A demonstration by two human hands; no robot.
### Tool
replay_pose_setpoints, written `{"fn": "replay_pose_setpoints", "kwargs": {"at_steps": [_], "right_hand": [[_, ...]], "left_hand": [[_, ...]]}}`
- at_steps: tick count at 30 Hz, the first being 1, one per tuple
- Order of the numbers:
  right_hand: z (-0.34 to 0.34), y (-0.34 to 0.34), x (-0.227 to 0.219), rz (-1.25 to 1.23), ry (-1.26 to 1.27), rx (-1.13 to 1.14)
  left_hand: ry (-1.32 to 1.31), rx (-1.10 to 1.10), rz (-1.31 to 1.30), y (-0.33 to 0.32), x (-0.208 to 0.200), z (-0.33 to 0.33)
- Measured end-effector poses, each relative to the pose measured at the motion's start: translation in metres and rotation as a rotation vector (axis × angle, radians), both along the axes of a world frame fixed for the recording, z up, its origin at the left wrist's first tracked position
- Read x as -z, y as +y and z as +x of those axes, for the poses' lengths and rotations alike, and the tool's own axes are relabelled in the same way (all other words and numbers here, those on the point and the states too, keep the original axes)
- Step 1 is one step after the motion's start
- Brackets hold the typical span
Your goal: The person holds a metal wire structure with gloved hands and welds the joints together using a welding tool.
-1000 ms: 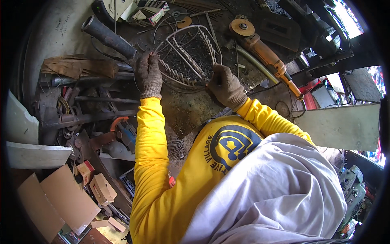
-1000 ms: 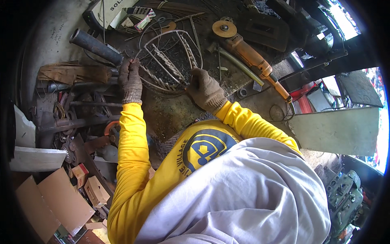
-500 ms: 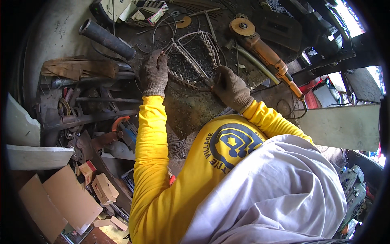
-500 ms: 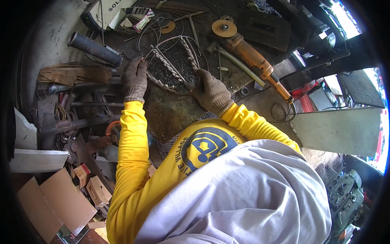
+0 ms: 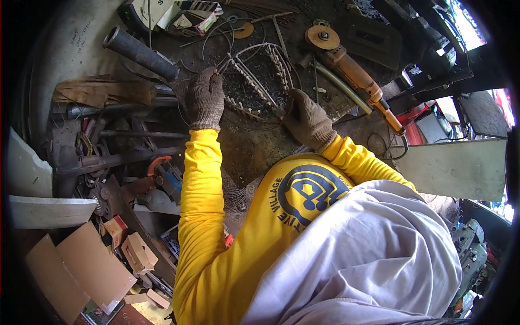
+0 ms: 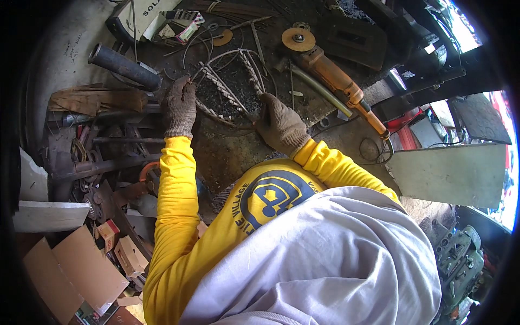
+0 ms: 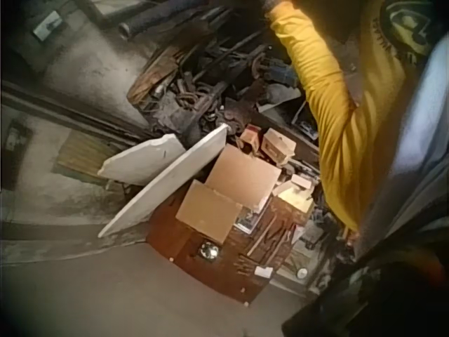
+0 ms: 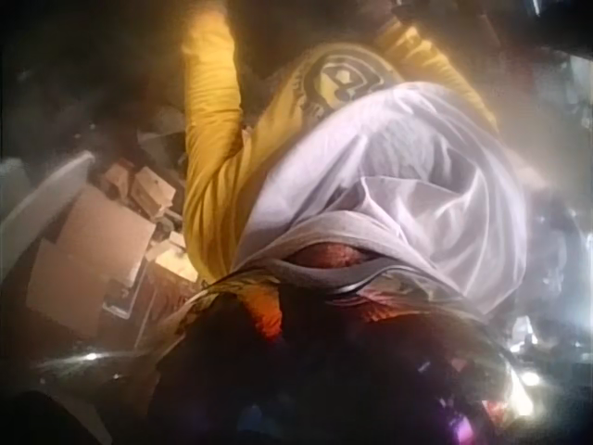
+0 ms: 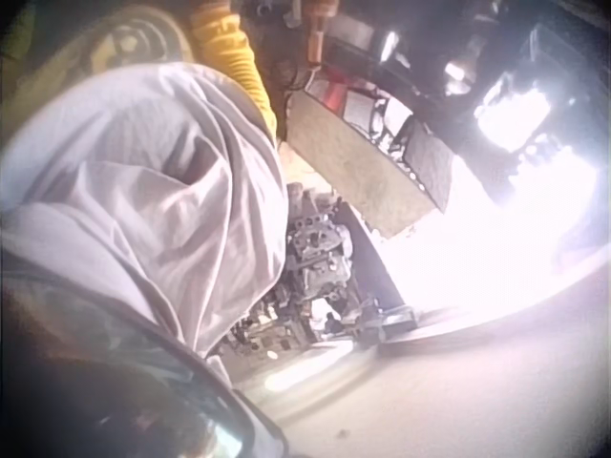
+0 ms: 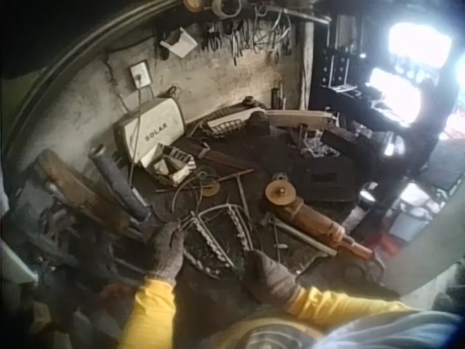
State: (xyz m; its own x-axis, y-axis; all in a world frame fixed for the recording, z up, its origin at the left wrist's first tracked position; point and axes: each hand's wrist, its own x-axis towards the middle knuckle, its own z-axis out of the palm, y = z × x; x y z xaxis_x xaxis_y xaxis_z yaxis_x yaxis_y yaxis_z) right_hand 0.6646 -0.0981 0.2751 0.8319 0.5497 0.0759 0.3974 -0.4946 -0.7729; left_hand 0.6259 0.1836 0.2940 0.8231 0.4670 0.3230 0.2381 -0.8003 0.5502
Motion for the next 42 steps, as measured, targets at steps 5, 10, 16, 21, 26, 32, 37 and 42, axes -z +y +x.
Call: {"fn": "replay_pose_setpoints", "kwargs": {"at_steps": [5,10,16,21,26,32,37,42], "right_hand": [[0.004,-0.003,-0.002,0.021,0.032,-0.028],[0.0,-0.002,-0.006,-0.017,0.028,-0.002],[-0.001,0.0,-0.013,-0.064,0.104,-0.014],[-0.005,-0.01,-0.013,-0.135,-0.209,0.008],[0.005,-0.003,0.001,-0.17,-0.131,-0.053],[0.004,0.001,-0.001,-0.168,-0.164,-0.038],[0.002,-0.002,-0.003,-0.181,-0.284,-0.041],[0.001,-0.001,-0.002,-0.157,-0.24,-0.032]], "left_hand": [[0.031,0.034,-0.028,-0.002,-0.003,-0.004],[0.024,0.007,-0.047,-0.001,-0.003,0.001],[-0.293,-0.011,-0.224,0.015,-0.002,-0.017],[-0.293,-0.143,-0.466,0.011,0.014,-0.074],[-0.139,-0.062,-0.069,-0.055,0.02,-0.091],[0.125,-0.06,0.115,-0.087,0.026,-0.082],[0.171,0.014,0.258,-0.083,0.026,-0.085],[0.215,0.004,0.337,-0.075,0.021,-0.079]]}}
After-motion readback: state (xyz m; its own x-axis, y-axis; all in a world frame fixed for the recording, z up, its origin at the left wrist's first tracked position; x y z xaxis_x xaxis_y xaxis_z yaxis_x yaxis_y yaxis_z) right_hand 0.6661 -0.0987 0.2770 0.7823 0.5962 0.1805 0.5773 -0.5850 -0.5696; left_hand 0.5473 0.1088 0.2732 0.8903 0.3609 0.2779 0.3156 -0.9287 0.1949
